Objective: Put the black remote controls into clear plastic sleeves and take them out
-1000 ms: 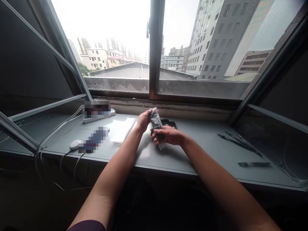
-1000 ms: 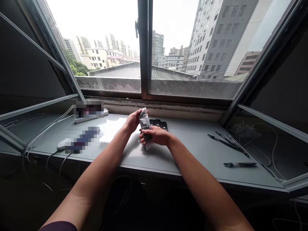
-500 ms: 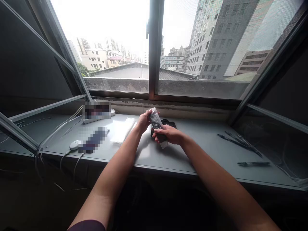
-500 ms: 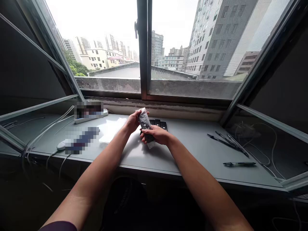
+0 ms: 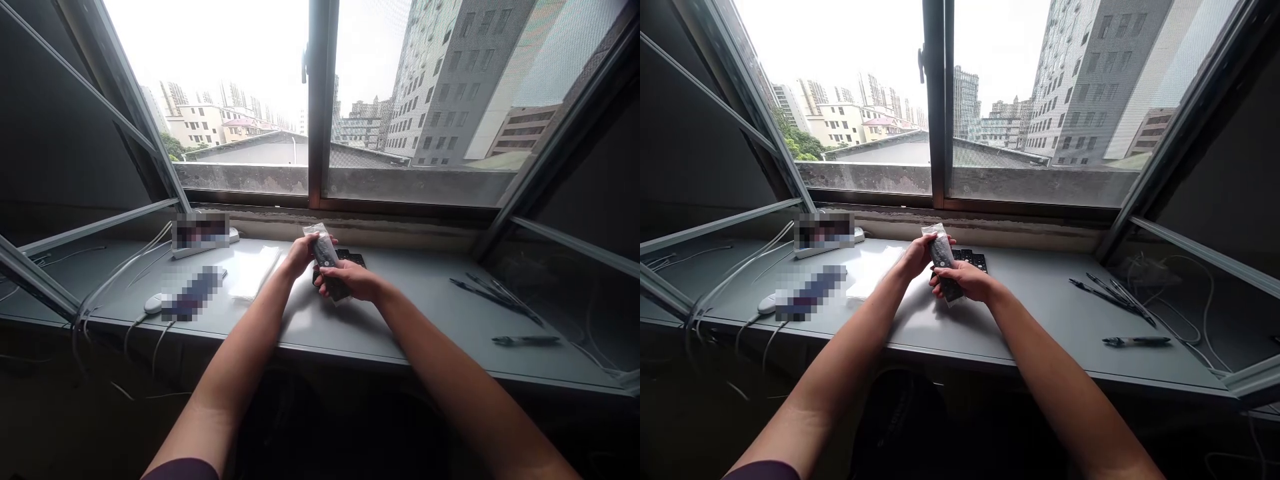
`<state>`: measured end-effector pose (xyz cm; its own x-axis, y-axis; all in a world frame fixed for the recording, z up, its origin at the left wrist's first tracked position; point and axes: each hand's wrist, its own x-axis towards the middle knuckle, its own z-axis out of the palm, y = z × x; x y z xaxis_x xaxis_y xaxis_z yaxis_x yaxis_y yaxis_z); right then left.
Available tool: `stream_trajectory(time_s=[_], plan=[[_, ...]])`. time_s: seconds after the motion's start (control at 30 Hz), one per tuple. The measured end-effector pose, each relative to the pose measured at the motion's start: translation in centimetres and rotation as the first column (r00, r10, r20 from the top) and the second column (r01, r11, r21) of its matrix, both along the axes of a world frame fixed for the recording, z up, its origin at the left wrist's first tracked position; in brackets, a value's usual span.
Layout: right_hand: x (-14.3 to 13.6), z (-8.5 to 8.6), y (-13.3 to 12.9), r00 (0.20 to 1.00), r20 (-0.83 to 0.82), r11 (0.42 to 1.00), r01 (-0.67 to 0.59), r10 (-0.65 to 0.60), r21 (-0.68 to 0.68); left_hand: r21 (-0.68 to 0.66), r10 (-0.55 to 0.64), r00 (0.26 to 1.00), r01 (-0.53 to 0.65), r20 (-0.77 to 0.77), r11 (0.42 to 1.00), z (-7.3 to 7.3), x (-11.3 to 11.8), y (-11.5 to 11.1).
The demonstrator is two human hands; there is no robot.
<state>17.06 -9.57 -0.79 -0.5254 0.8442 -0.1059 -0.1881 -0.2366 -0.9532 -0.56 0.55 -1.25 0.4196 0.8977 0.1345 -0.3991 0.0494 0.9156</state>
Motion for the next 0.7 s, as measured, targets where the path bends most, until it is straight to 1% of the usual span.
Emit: stream_trajectory(time_s=[0.13, 0.27, 0.33, 0.47, 0.53, 0.7], plan=[[0.1, 0.02, 0.14, 0.999, 0.003, 0.999, 0.044, -0.044, 0.017, 0.017, -0.022, 1.0, 0.022, -0.005, 1.0, 0.12, -0.05, -0.26], [0.17, -0.06, 0.33, 0.996, -0.018, 0.995, 0.084, -0.083, 0.045, 0.009, -0.097, 0.992, 0.098, -0.087, 0.995, 0.36, 0.0, -0.79], [0.17, -0.14, 0.4, 0.996, -0.026, 0.995, 0.085, -0.084, 0.051, 0.01, -0.064, 0.993, 0.066, -0.103, 0.998, 0.37, 0.09, -0.77], [0.15, -0.21, 0.37, 0.998, -0.007, 0.997, 0.063, -0.063, 0.046, 0.036, 0.082, 0.995, -0.08, -0.049, 0.996, 0.18, 0.18, -0.33], [0.14, -0.12, 0.28, 0.998, 0.004, 0.997, 0.061, -0.062, 0.046, 0.046, 0.097, 0.995, -0.095, -0.032, 0.994, 0.13, 0.15, -0.27], [0.13, 0.12, 0.25, 0.993, -0.009, 0.991, 0.12, -0.12, 0.056, 0.016, -0.004, 0.997, 0.005, -0.081, 1.0, 0.22, 0.18, -0.8]])
